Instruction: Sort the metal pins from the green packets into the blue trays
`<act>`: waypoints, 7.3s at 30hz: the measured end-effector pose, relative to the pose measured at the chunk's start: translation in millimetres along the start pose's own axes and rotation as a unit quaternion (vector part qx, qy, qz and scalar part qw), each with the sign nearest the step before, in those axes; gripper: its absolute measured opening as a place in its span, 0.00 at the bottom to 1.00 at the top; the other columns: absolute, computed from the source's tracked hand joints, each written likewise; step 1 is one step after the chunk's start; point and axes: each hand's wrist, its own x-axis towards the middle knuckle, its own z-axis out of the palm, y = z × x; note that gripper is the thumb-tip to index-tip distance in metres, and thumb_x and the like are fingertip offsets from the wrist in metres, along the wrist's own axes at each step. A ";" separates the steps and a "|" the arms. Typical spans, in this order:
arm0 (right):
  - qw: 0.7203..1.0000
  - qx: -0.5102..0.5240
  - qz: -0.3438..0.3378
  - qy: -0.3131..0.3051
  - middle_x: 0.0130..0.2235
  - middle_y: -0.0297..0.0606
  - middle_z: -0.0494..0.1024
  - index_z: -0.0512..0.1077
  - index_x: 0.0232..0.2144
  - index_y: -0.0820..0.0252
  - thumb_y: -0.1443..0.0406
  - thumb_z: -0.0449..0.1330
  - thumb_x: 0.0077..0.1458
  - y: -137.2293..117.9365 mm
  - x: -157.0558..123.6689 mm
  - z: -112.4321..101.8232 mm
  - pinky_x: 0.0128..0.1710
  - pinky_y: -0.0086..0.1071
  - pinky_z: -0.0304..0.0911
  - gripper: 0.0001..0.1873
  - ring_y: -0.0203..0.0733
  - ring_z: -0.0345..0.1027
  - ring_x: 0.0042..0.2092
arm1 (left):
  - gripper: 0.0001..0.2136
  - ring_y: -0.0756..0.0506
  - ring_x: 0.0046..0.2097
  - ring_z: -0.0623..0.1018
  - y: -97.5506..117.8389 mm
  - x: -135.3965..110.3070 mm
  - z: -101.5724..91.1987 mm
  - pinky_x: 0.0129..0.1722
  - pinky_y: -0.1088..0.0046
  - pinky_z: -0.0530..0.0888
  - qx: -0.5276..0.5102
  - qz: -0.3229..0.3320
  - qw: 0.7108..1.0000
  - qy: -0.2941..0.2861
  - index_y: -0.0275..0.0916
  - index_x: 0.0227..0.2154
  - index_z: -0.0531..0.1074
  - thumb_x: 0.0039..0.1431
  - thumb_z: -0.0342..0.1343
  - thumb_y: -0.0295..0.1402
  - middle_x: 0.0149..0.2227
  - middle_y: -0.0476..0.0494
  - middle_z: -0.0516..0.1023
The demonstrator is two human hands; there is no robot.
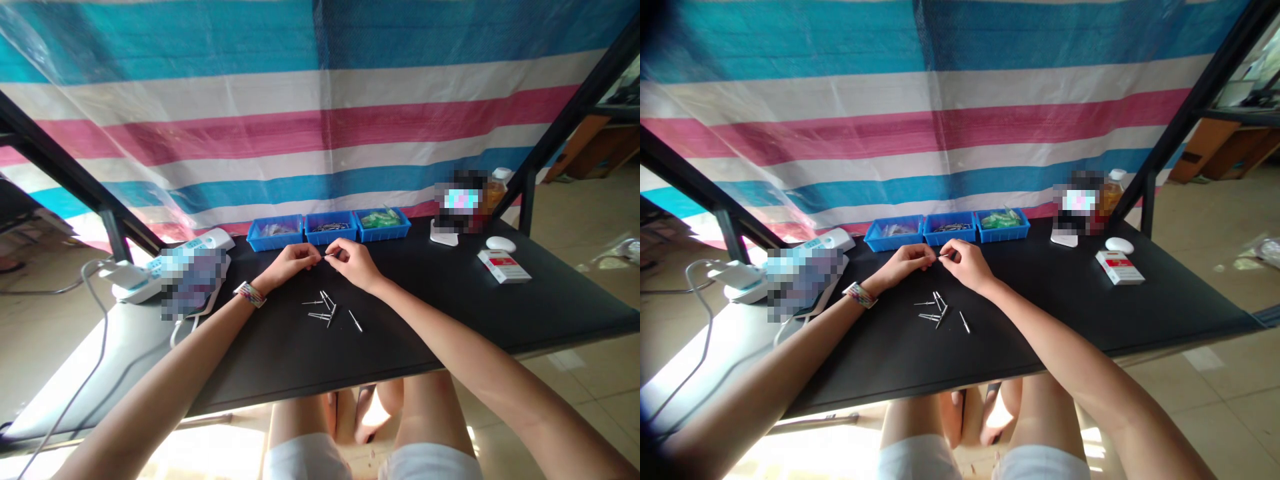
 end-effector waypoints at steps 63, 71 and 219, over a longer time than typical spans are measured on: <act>0.971 -0.148 -0.060 0.177 0.43 0.44 0.83 0.79 0.38 0.56 0.59 0.60 0.65 5.6 38.6 -38.2 0.39 0.37 0.70 0.10 0.47 0.76 0.39 | 0.17 0.50 0.27 0.73 -1.9 -2.6 -1.0 0.31 0.73 0.70 -0.102 0.020 0.994 0.023 0.35 0.46 0.72 0.58 0.63 0.40 0.28 0.49 0.76; 0.984 -0.144 -0.065 0.082 0.36 0.40 0.80 0.77 0.29 0.58 0.63 0.62 0.63 5.5 26.4 -36.9 0.34 0.35 0.62 0.11 0.38 0.66 0.29 | 0.16 0.50 0.27 0.73 -2.9 -2.2 -1.2 0.30 0.73 0.69 -0.100 0.019 0.995 0.019 0.35 0.45 0.73 0.59 0.62 0.39 0.27 0.50 0.76; 0.937 -0.135 -0.076 -0.312 0.37 0.34 0.76 0.86 0.36 0.56 0.75 0.65 0.53 -21.6 -5.3 -18.0 0.34 0.29 0.57 0.13 0.31 0.63 0.31 | 0.11 0.50 0.29 0.73 -1.2 -3.2 -1.8 0.32 0.74 0.70 -0.076 0.013 0.997 0.026 0.35 0.36 0.75 0.57 0.63 0.39 0.27 0.48 0.76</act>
